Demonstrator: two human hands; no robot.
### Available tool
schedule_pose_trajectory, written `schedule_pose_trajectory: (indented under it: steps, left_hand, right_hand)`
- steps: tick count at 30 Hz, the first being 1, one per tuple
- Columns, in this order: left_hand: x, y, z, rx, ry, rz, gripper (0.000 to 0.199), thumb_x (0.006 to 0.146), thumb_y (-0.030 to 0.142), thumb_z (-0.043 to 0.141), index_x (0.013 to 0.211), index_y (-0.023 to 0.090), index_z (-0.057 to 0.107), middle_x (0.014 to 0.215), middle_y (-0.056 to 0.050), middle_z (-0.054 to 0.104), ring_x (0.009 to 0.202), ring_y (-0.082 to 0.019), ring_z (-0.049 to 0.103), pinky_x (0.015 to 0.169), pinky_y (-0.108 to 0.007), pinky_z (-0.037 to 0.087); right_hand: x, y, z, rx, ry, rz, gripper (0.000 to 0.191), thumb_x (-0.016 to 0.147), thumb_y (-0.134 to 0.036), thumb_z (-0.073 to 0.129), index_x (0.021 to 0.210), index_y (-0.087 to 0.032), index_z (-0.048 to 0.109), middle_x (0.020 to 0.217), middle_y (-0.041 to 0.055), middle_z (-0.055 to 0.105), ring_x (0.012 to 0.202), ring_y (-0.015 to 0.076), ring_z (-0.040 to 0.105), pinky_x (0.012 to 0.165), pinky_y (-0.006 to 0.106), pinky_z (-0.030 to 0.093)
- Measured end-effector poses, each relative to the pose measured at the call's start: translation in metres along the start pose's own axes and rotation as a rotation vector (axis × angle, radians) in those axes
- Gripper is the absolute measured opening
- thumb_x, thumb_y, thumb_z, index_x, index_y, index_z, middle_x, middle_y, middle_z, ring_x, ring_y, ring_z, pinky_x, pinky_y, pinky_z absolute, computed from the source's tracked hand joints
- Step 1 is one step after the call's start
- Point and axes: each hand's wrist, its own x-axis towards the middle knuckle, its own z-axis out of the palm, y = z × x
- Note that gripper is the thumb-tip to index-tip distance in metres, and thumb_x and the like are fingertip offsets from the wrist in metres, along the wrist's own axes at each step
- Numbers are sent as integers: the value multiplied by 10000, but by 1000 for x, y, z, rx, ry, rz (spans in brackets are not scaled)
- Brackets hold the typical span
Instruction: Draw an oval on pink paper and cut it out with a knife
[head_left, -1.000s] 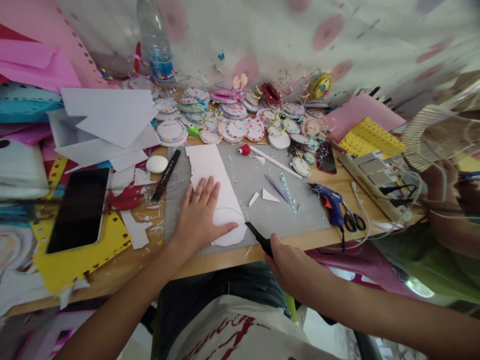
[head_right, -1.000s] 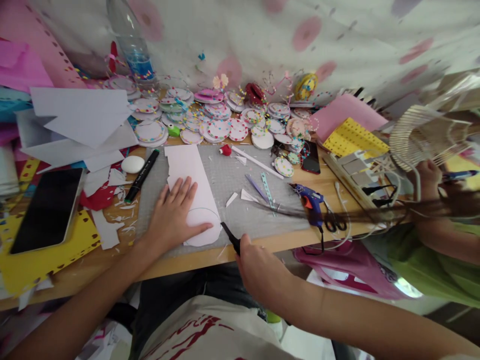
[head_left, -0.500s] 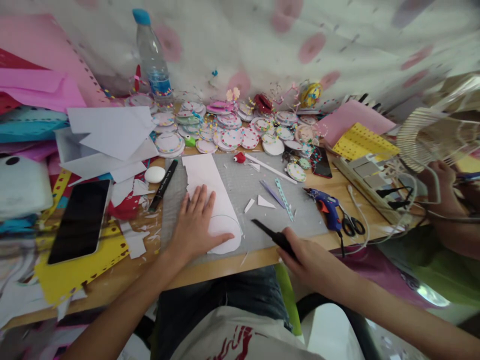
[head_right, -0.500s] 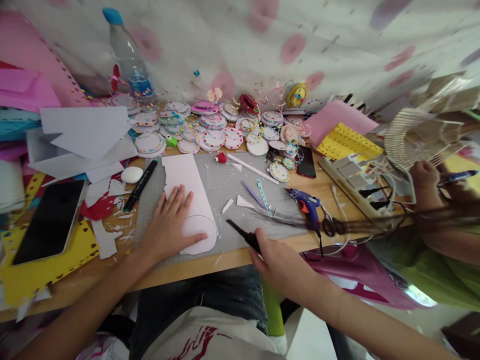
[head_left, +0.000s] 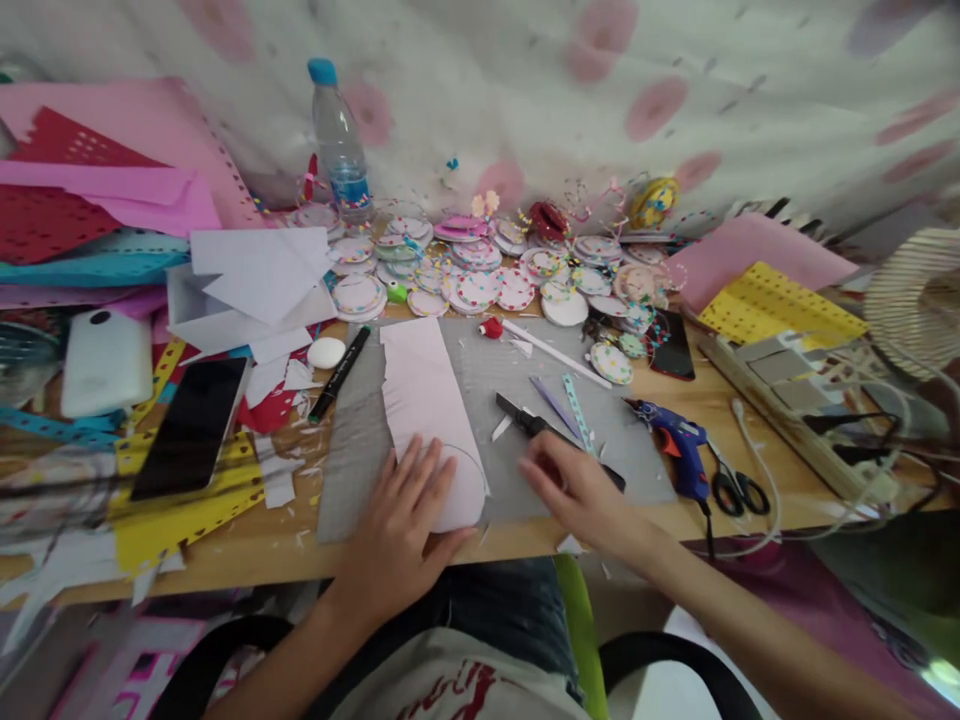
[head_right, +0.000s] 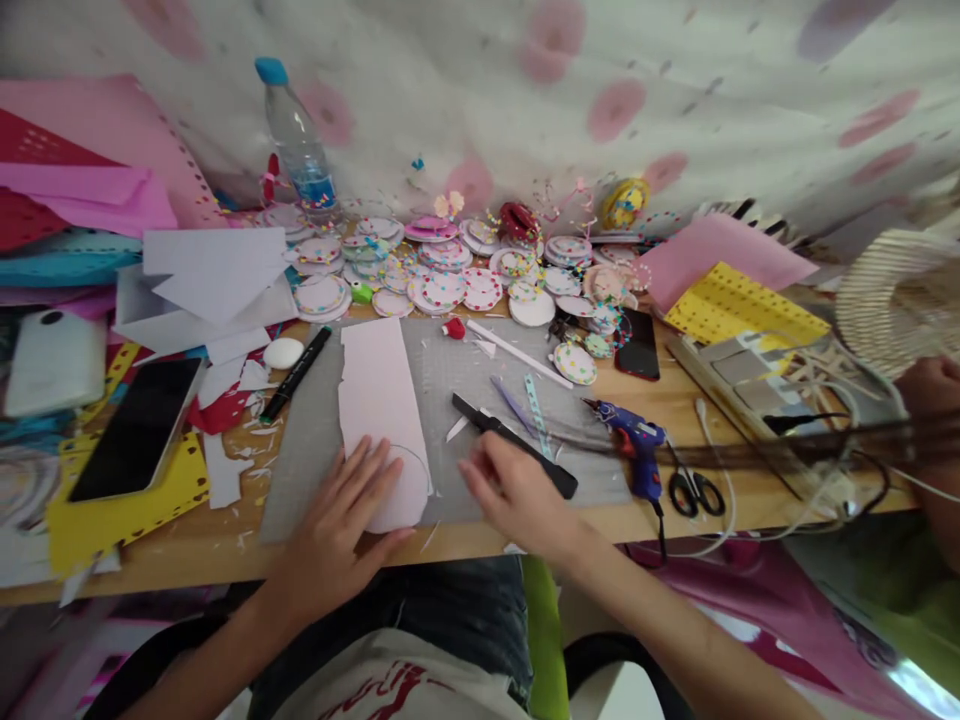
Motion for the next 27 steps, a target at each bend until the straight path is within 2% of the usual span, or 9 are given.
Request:
schedule_pose_trajectory:
  steps: [2, 4, 8, 13, 16, 27]
  left_hand:
    - [-1, 6, -7, -76, 51, -34, 647, 899, 318, 520, 1466, 141, 262, 1519, -154, 308, 1432, -307, 205, 1134, -533, 280]
    - [-2, 13, -15, -130, 87, -55, 648, 903, 288, 516, 1475, 154, 241, 1528, -146, 292, 1429, -303, 217, 1137, -525, 284]
    - [-6, 21, -26, -150, 140, -42, 624, 916, 252, 490, 1480, 159, 240, 1523, -141, 305, 1420, -315, 239, 1131, -527, 296]
    - [-11, 25, -30, -152, 211, -42, 583, 945, 273, 419, 1485, 158, 233, 1523, -138, 306, 1413, -322, 253, 1126, -530, 298]
    - [-13, 26, -30, -171, 240, -54, 565, 958, 295, 384, 1483, 147, 238, 1525, -139, 300, 1412, -333, 252, 1129, -545, 285]
    - [-14, 23, -34, -200, 249, -71, 543, 967, 292, 362, 1476, 136, 254, 1523, -143, 301, 1414, -336, 244, 1135, -541, 276]
  right_hand:
    - [3, -9, 8, 317, -206, 22, 382, 971, -474, 331, 737, -193, 443, 652, -36, 433, 601, 111, 417, 585, 233, 367]
    - [6, -17, 16, 599, -355, 9, 421, 953, -532, 351, 727, -188, 441, 629, -54, 398, 565, 90, 368, 533, 213, 327]
    - [11, -29, 27, 945, -419, -27, 409, 905, -542, 477, 729, -173, 464, 606, -70, 363, 516, 67, 281, 465, 204, 239]
    - [11, -36, 29, 1047, -448, -88, 428, 901, -529, 500, 679, -165, 466, 581, -68, 357, 491, 59, 274, 451, 209, 202]
    - [11, -39, 31, 1049, -424, -123, 432, 906, -518, 498, 665, -160, 473, 572, -64, 366, 485, 57, 282, 449, 210, 205]
    - [13, -46, 39, 1116, -361, -133, 419, 913, -481, 502, 646, -157, 487, 471, -79, 359, 395, 40, 255, 379, 185, 182]
